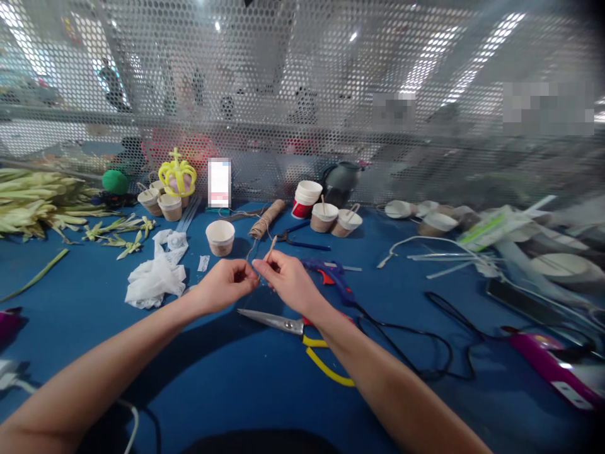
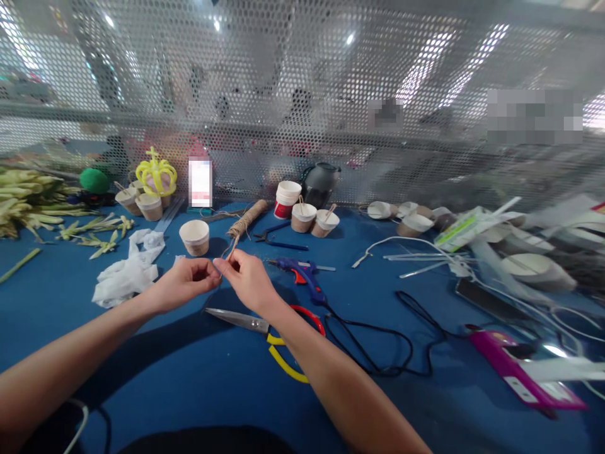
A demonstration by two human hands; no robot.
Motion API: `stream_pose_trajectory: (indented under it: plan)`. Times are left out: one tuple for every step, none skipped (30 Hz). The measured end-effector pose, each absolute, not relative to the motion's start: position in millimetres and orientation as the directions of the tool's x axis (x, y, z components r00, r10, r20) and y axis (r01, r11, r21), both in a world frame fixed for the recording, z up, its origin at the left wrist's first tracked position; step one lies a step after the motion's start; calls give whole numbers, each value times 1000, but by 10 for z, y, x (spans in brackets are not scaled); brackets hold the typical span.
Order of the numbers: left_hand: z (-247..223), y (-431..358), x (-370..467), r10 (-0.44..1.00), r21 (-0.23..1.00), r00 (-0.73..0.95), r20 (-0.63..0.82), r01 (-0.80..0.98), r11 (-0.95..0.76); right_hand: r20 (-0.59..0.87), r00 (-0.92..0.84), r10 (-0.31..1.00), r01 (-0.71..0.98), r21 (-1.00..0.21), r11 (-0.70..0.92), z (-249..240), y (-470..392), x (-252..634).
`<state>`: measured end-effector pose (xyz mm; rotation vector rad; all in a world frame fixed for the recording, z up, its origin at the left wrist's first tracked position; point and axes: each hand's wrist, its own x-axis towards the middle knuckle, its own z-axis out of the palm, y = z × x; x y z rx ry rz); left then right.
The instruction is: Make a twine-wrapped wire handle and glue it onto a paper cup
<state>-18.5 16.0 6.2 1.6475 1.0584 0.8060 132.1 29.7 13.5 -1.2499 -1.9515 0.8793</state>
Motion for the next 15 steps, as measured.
stream_pose_trajectory:
  plan:
    - [58,156,-184,917,953,399,31,265,-147,168,-330,929,489,-811,321,131,298,1319]
    - [54,152,-182,918,952,395,35,265,-151,171,-327,929,487,-812,321,129,299,1316]
    - [49,150,-180,919,952,392,39,266,-154,172,-324,930,485,-814,319,127,301,1313]
    - [44,150,-177,920,951,389,42,266,-156,172,-319,932,483,-817,316,125,303,1309]
    - [41,151,-174,921,951,387,43,267,-156,172,-311,935,481,-820,311,122,305,1306]
    - [40,154,-172,922,951,385,42,269,-156,170,-304,937,476,-825,304,120,306,1304]
    - [41,158,-173,921,950,387,41,270,-155,163,-301,940,466,-834,294,117,307,1303]
    - [46,164,-175,921,951,388,40,268,-154,150,-309,939,443,-851,282,115,307,1302]
    - [54,169,-180,921,953,388,39,262,-151,132,-333,934,403,-875,268,114,308,1303]
    - [65,174,-188,921,957,389,36,254,-144,115,-370,922,352,-901,253,115,308,1305]
    - [79,178,-197,920,962,391,28,241,-132,102,-409,907,297,-925,238,116,309,1309]
    - [94,182,-207,919,967,393,17,227,-115,95,-441,892,251,-942,225,119,311,1313]
    - [109,184,-217,918,972,397,2,214,-95,92,-460,883,224,-950,216,123,313,1318]
    - [123,187,-226,915,976,402,-13,205,-76,90,-463,882,217,-953,212,128,317,1324]
    - [134,190,-236,913,978,408,-27,201,-61,89,-453,887,227,-951,211,133,320,1330]
